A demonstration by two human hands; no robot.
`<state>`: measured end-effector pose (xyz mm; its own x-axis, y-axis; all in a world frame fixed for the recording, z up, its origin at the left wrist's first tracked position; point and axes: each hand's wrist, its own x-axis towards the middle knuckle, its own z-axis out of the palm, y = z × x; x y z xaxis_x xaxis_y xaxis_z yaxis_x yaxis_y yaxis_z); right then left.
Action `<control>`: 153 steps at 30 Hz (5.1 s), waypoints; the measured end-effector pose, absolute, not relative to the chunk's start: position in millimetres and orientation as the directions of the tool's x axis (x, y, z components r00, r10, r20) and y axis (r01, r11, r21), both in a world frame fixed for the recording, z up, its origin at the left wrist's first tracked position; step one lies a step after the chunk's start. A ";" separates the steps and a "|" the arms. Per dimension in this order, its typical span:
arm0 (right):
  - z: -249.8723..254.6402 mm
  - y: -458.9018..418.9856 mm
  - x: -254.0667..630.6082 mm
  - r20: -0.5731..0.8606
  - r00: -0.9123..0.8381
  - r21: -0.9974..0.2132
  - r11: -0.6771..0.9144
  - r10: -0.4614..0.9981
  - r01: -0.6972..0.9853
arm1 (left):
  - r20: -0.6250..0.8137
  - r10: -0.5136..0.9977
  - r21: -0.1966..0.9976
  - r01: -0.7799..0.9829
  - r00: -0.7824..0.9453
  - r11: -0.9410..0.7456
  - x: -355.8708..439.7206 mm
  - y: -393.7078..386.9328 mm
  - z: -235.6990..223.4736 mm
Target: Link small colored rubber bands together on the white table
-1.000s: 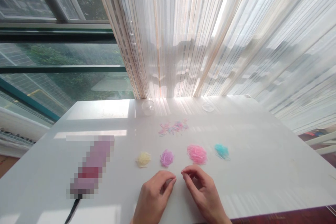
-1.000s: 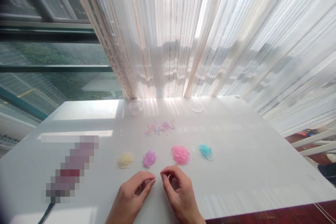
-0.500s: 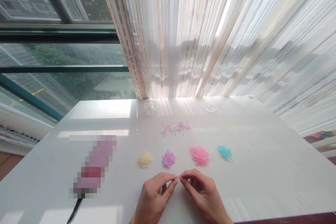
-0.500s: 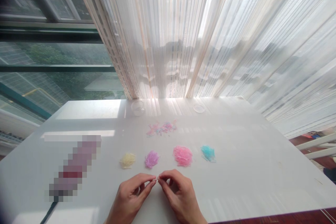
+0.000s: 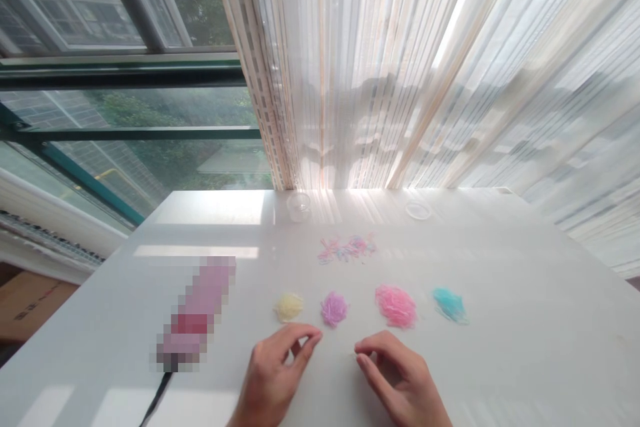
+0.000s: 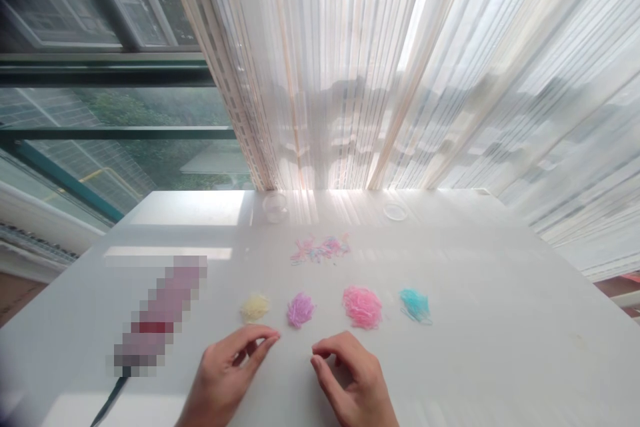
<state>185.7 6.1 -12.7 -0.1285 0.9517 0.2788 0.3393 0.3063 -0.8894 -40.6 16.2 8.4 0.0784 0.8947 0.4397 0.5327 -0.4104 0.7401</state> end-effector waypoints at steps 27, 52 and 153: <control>-30.6 8.8 180.5 0.458 -0.339 -0.586 0.566 0.822 0.580 | 0.393 0.918 0.645 0.728 -0.056 -0.231 -97.9 41.9 7.0; -18.0 4.3 189.5 0.217 -0.213 -0.884 0.285 0.952 0.370 | 0.370 0.906 0.851 0.316 0.203 -0.419 3.0 9.7 -4.2; -13.1 2.8 180.9 0.354 -0.023 -0.861 0.336 0.935 0.381 | -0.057 0.876 0.369 0.826 0.478 -0.427 -12.4 212.2 54.0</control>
